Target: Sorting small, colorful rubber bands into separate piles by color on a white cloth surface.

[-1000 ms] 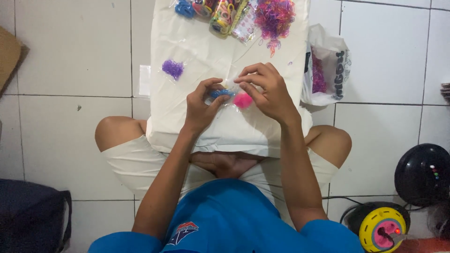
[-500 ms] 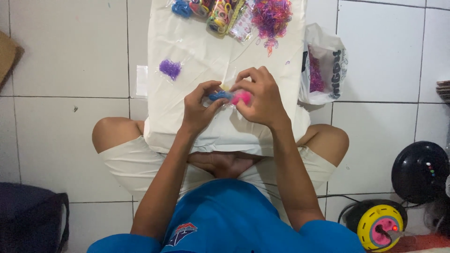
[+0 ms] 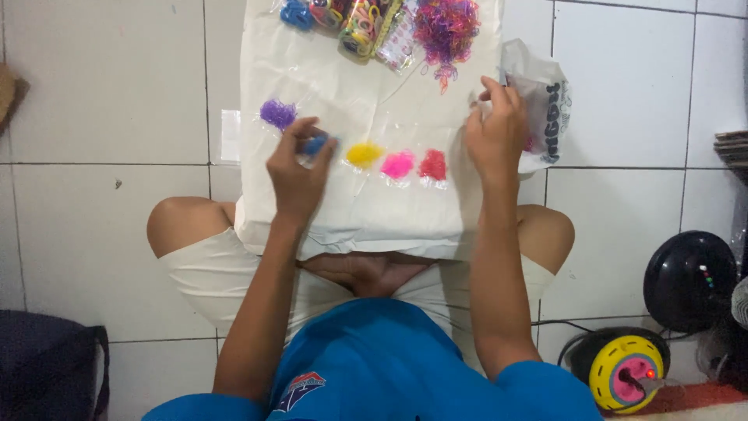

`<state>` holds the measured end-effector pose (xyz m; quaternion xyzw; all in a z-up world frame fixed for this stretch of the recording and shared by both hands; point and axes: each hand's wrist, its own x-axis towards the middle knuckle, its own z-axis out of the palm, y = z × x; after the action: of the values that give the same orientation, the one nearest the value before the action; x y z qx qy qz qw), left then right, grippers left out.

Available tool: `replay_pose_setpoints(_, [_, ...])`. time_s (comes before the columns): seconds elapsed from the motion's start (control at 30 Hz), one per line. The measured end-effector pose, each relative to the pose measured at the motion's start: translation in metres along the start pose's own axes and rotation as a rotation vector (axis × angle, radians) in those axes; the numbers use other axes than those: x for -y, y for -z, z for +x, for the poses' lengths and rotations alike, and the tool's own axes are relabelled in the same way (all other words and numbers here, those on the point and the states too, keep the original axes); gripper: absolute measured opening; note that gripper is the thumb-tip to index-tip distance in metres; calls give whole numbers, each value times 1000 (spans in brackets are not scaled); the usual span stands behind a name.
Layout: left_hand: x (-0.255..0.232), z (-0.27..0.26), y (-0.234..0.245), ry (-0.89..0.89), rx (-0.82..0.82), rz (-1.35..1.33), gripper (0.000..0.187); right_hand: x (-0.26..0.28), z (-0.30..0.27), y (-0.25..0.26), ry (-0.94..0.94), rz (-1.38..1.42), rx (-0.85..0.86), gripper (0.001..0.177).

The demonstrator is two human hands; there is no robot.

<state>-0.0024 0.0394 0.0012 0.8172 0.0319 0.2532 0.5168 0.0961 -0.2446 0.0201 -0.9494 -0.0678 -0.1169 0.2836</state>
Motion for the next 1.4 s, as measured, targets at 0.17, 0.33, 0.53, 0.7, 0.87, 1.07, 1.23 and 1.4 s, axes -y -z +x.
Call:
replay_pose_setpoints(0.17, [13, 6, 3, -77, -48, 370, 40, -30, 10, -26, 7, -117, 16, 15])
replay_pose_setpoints(0.33, [11, 5, -1, -145, -15, 634, 43, -36, 18, -41, 71, -111, -35, 7])
replay_pose_setpoints(0.53, [12, 5, -2, -103, 32, 727, 47, -13, 25, -35, 169, 126, -52, 3])
replay_pose_setpoints(0.7, [3, 6, 0, -74, 53, 589, 37, -11, 31, -37, 2, 161, -113, 18])
replay_pose_setpoints(0.87, [5, 6, 0, -89, 62, 632, 38, -21, 38, -50, 86, 31, -146, 9])
replay_pose_setpoints(1.07, [7, 7, 0, -84, 81, 655, 40, -17, 37, -45, 29, -42, -78, 2])
replay_pose_setpoints(1.23, [30, 1, -9, -65, 84, 732, 34, -40, 31, -34, 13, -5, 98, 2])
replay_pose_setpoints(1.4, [27, 2, -8, -61, 85, 722, 34, -38, 31, -27, 117, -17, 142, 1])
